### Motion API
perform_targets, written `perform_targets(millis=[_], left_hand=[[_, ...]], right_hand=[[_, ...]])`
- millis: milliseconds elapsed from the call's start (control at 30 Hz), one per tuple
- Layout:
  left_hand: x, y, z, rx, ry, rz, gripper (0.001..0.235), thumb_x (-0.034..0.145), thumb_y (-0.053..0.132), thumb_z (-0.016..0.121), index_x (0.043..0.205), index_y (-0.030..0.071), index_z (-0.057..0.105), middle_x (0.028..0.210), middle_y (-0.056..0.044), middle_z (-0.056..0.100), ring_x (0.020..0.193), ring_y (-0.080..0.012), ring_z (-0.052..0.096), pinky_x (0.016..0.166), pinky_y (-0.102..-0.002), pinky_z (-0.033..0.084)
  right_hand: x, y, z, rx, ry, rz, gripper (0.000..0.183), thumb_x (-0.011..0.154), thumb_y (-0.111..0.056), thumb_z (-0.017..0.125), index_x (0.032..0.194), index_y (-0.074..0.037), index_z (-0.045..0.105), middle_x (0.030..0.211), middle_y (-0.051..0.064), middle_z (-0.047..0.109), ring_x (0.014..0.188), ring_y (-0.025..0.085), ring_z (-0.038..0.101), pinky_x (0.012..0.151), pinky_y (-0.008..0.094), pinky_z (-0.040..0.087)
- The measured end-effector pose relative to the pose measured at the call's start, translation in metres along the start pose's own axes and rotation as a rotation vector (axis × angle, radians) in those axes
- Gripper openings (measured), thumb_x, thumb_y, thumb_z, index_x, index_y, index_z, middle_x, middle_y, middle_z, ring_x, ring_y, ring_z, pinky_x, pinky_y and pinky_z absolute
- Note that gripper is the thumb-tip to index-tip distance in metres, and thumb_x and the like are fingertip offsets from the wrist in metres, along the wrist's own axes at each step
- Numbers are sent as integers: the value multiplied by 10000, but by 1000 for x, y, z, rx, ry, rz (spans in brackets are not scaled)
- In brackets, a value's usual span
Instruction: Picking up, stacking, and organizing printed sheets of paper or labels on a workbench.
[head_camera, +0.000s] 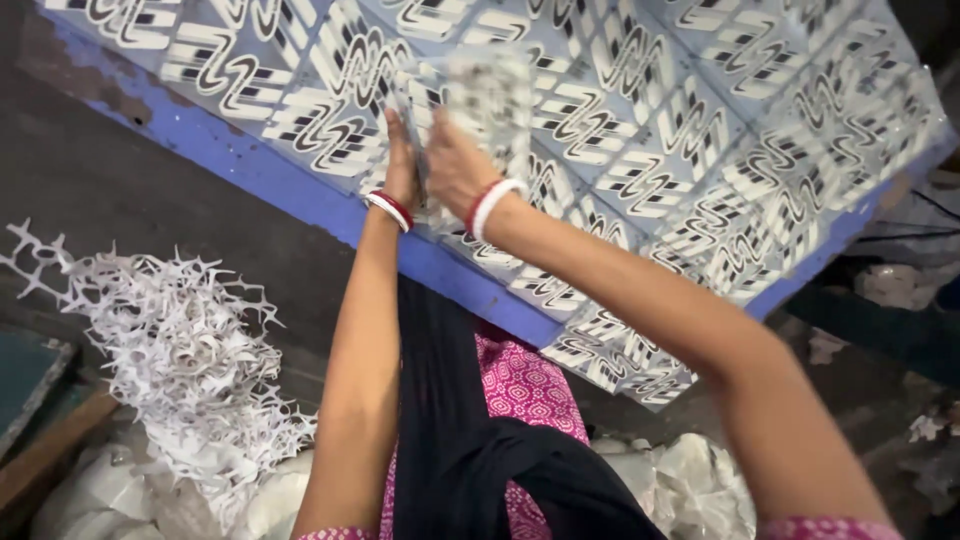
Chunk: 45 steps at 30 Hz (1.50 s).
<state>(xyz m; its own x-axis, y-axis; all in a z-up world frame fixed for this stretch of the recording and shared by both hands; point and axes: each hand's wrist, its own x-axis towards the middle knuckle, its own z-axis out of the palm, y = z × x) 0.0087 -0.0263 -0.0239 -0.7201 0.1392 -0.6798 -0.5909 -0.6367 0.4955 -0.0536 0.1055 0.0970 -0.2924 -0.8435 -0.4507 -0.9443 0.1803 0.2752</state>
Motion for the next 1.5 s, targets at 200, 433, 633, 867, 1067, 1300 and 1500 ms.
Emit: perform_targets(millis=[200, 433, 633, 867, 1067, 1300, 1500], left_hand=[[-5, -1, -5, -30, -16, 8, 1305, 726, 992, 294, 1578, 5, 347, 1557, -196, 475, 1401, -340, 499, 1144, -423, 425], [11, -24, 7, 664, 434, 40, 992, 851, 623, 829, 1404, -113, 460, 1367, -201, 604, 1262, -258, 596, 1076, -363, 454], [-21, -3, 46, 396, 215, 262, 557, 796, 261, 921, 1207, -47, 706, 1125, -101, 766, 983, -174, 714, 897, -311, 573], [-89, 4, 71, 312, 67, 153, 610, 754, 235, 897, 1260, -6, 656, 1167, -86, 743, 1031, -170, 706, 925, -328, 572], [-120, -50, 81, 514, -171, -65, 616, 756, 269, 885, 1277, 15, 677, 1191, -65, 752, 1084, -166, 696, 938, -333, 557], [-114, -129, 108, 467, -281, -35, 613, 775, 298, 893, 1255, -10, 666, 1129, -84, 748, 1005, -162, 696, 882, -334, 570], [-90, -172, 120, 556, -367, -96, 699, 877, 314, 766, 1425, 12, 453, 1083, -64, 720, 926, -161, 712, 750, -318, 583]], right_hand=[[-21, -2, -15, 383, 404, 109, 300, 878, -142, 590, 1116, -46, 746, 1239, 140, 673, 1264, 302, 591, 1220, 557, 287], [-101, -19, 79, 1153, 551, 898, 491, 967, -100, 639, 1414, 68, 524, 1343, 262, 586, 1245, 438, 561, 1085, 474, 439], [-110, -41, 64, 1558, 454, 1081, 593, 984, -360, 690, 1400, 37, 544, 1255, 210, 667, 1117, 287, 675, 941, 380, 541], [-151, -25, 36, 2016, 265, 974, 738, 888, -430, 727, 1398, 64, 526, 1189, 201, 720, 1082, 248, 681, 949, 353, 538], [-187, -64, -15, 1978, 608, 1142, 854, 882, -424, 783, 1415, 116, 390, 1279, 256, 638, 1171, 337, 635, 994, 389, 509], [-236, -47, -20, 1458, 147, 1197, 794, 869, -381, 752, 1462, 15, 403, 1135, 303, 685, 1028, 426, 709, 860, 466, 567], [-250, -25, -40, 1015, 113, 1135, 682, 819, -171, 683, 1467, -177, 469, 1302, 149, 647, 847, 394, 704, 686, 500, 570]])
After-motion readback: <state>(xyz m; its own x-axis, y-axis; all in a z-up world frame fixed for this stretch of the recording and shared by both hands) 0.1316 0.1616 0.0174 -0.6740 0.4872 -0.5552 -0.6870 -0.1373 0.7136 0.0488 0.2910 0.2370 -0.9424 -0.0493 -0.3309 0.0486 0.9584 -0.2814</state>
